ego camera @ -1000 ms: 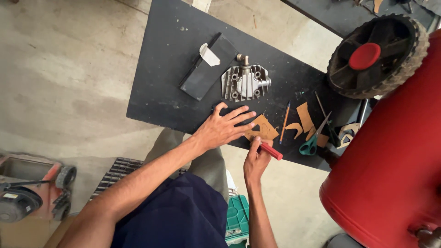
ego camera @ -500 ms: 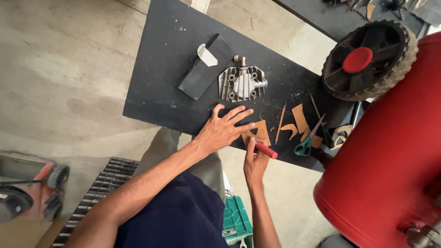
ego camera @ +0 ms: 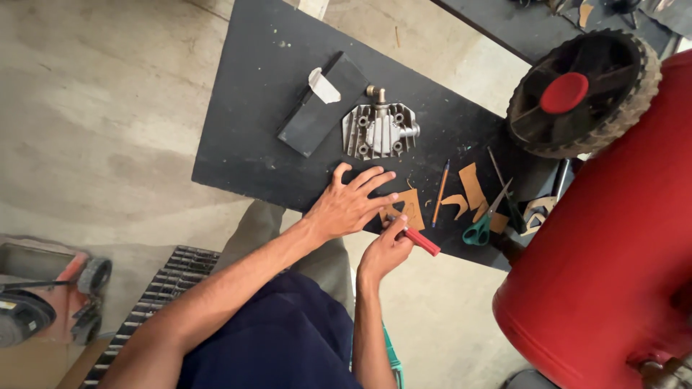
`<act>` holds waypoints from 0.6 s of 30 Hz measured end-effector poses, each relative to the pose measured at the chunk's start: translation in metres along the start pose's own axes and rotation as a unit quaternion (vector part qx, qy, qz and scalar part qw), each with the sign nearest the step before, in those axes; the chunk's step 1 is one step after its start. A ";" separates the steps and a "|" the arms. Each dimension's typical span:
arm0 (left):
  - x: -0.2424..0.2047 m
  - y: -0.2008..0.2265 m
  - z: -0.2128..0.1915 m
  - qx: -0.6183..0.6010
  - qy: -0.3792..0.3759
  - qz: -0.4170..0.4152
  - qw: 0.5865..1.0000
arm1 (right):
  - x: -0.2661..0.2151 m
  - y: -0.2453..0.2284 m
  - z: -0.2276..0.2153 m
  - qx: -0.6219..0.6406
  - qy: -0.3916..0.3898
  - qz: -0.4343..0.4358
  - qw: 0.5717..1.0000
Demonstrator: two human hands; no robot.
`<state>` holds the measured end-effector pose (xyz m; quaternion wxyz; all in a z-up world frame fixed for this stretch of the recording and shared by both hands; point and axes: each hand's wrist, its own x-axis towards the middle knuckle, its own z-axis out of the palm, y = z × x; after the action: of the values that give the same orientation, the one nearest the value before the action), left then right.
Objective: The person uses a red utility knife to cut a shape out of a piece of cardboard on a workbench. They repeatedly lift the cardboard to check the cut and then place it on a metal engine part to verify the fit.
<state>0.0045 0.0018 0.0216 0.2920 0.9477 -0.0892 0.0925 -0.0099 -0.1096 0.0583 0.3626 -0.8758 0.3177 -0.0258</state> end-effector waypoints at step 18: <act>0.010 0.002 -0.002 -0.013 0.015 -0.002 1.000 | -0.012 -0.001 0.031 -0.077 0.141 0.087 0.983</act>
<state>0.0135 -0.0001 0.0263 0.3055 0.9427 -0.0839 0.1049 -0.0109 -0.0829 0.0383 0.2466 -0.8575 0.4420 -0.0926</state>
